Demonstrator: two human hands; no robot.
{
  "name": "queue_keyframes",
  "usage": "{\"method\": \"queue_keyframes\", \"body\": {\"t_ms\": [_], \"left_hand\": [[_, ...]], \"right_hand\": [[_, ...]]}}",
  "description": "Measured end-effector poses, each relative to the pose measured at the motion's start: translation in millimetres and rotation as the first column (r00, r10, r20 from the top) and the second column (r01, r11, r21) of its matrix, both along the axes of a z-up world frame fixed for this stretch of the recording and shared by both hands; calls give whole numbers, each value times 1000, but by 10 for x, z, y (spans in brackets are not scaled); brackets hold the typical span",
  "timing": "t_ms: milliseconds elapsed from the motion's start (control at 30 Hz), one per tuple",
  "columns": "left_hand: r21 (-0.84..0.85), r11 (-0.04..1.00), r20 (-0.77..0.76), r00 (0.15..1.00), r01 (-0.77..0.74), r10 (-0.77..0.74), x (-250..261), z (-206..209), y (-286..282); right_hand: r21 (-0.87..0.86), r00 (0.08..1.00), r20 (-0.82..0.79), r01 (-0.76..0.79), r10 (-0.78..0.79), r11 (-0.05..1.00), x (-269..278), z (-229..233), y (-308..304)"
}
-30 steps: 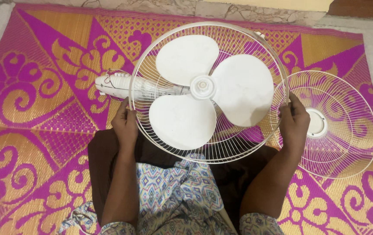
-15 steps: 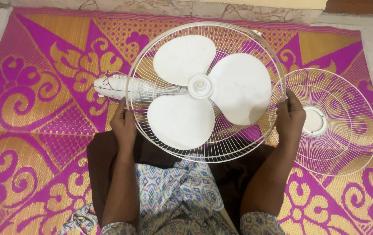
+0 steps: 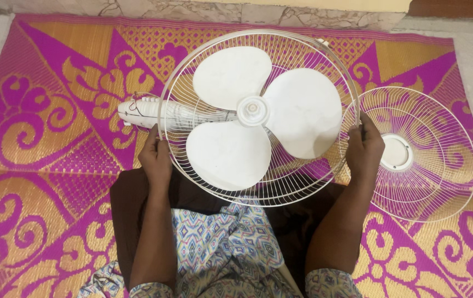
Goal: The person sits on a mat and assembles a white electric fan by hand. They attach the front wire cage to the fan body, align the tabs, and press the cage into place to secure it.
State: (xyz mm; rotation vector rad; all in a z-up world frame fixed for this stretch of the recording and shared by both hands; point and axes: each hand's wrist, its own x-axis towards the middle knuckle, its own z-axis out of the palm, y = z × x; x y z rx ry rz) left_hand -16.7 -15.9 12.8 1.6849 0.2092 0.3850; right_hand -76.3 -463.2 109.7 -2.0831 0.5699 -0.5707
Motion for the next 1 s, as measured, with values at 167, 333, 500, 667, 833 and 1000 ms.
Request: {"method": "queue_keyframes", "body": {"t_ms": [167,333,500,667,833,1000], "left_hand": [[28,1000,18,1000,0,-1,8,-28,13],[30,1000,9,1000,-8,8,27,-43,14],[60,998,-6,1000,-9,9,16,-9,12],[74,997,-44,999,-7,10,-4,42,-2],[79,997,-22,1000,-3,5,-25,42,-5],[59,998,24,1000,12,-14,-43,19,-2]], "right_hand": [[-17,1000,21,-4,4,1000,12,-38,5],[-57,999,32,-3,5,998,37,-59,8],[-34,1000,14,-1,1,999,27,-35,16],[-6,999,-25,23,-23,1000,31,-9,27],[4,1000,-23,6,-6,1000,8,-1,20],[7,1000,-12,-4,4,1000,-2,-13,4]]}}
